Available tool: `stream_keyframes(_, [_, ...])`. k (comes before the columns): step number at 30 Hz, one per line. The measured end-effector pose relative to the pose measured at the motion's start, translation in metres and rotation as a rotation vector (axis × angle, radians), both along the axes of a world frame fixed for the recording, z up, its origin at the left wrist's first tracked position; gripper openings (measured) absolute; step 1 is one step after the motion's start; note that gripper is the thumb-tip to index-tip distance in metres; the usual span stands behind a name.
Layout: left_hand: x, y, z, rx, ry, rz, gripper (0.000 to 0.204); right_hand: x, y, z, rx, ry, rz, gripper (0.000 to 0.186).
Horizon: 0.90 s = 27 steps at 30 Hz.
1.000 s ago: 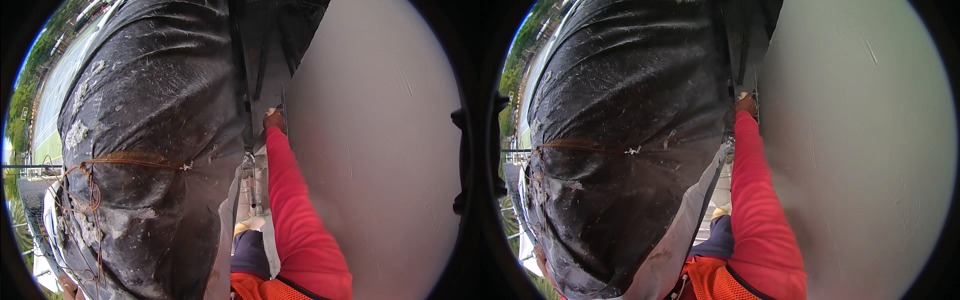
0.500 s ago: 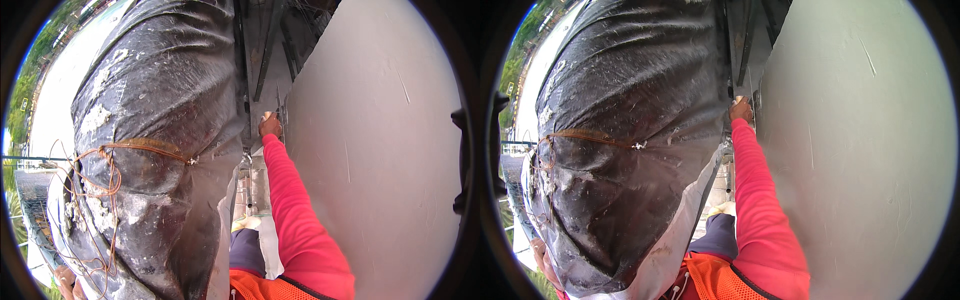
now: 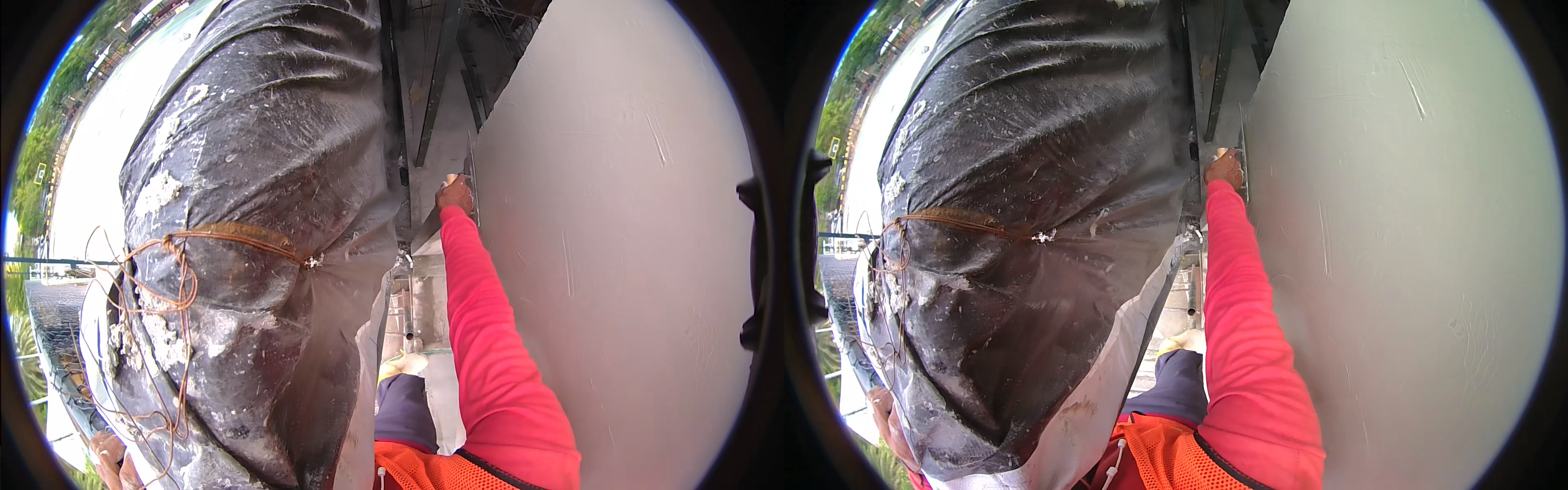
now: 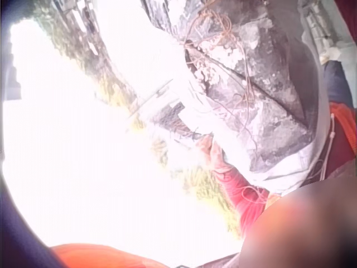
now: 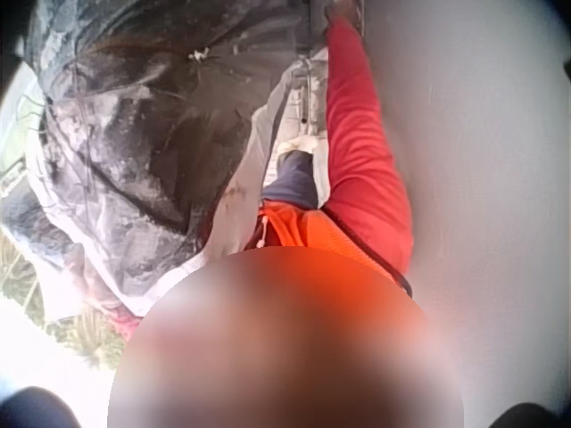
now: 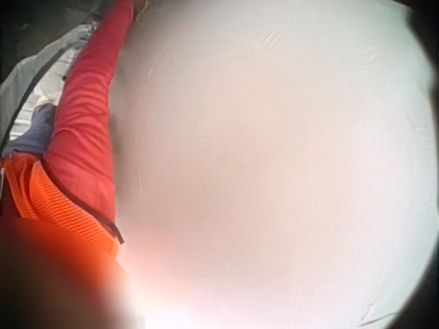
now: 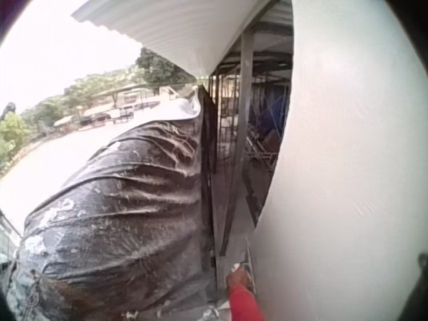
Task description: The person scoops plaster from a bucket using a trowel and applies it to an exterior wall, smoothing the surface with repeated strokes. The person works on a scaffold, repeatedly loading the trowel and spreading plaster across the wall.
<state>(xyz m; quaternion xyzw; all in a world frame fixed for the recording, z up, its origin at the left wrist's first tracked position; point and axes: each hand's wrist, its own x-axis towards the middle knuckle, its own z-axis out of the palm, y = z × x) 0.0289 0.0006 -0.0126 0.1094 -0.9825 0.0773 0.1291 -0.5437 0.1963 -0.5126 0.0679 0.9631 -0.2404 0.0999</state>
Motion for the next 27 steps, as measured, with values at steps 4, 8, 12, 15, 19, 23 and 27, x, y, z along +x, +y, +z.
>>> stream_keyframes(4, [-0.006, -0.003, -0.003, -0.020, 0.031, -0.046, 0.047, -0.008, -0.004, 0.058, -0.027, 0.092, -0.002, 0.043])
stream_keyframes(8, [-0.012, 0.006, 0.005, 0.067, -0.038, -0.067, 0.073, -0.007, -0.004, 0.124, -0.096, 0.161, -0.035, 0.048])
stream_keyframes(12, [-0.021, 0.004, 0.006, 0.174, 0.032, -0.119, 0.087, 0.002, -0.004, 0.190, -0.103, 0.302, -0.045, 0.043])
stream_keyframes(15, [-0.019, 0.007, 0.008, 0.132, 0.045, -0.117, 0.084, 0.012, -0.001, 0.234, -0.095, 0.350, -0.045, 0.044])
stream_keyframes(19, [-0.018, 0.006, 0.010, 0.136, 0.069, -0.132, 0.088, 0.032, 0.008, 0.286, -0.081, 0.493, -0.044, 0.042])
stream_keyframes(23, [-0.015, 0.005, 0.015, 0.140, 0.094, -0.172, 0.088, 0.059, 0.020, 0.344, -0.066, 0.565, -0.079, 0.044])
stream_keyframes(27, [-0.015, -0.002, 0.014, 0.199, 0.139, -0.218, 0.080, 0.088, 0.037, 0.402, -0.065, 0.599, -0.122, 0.049])
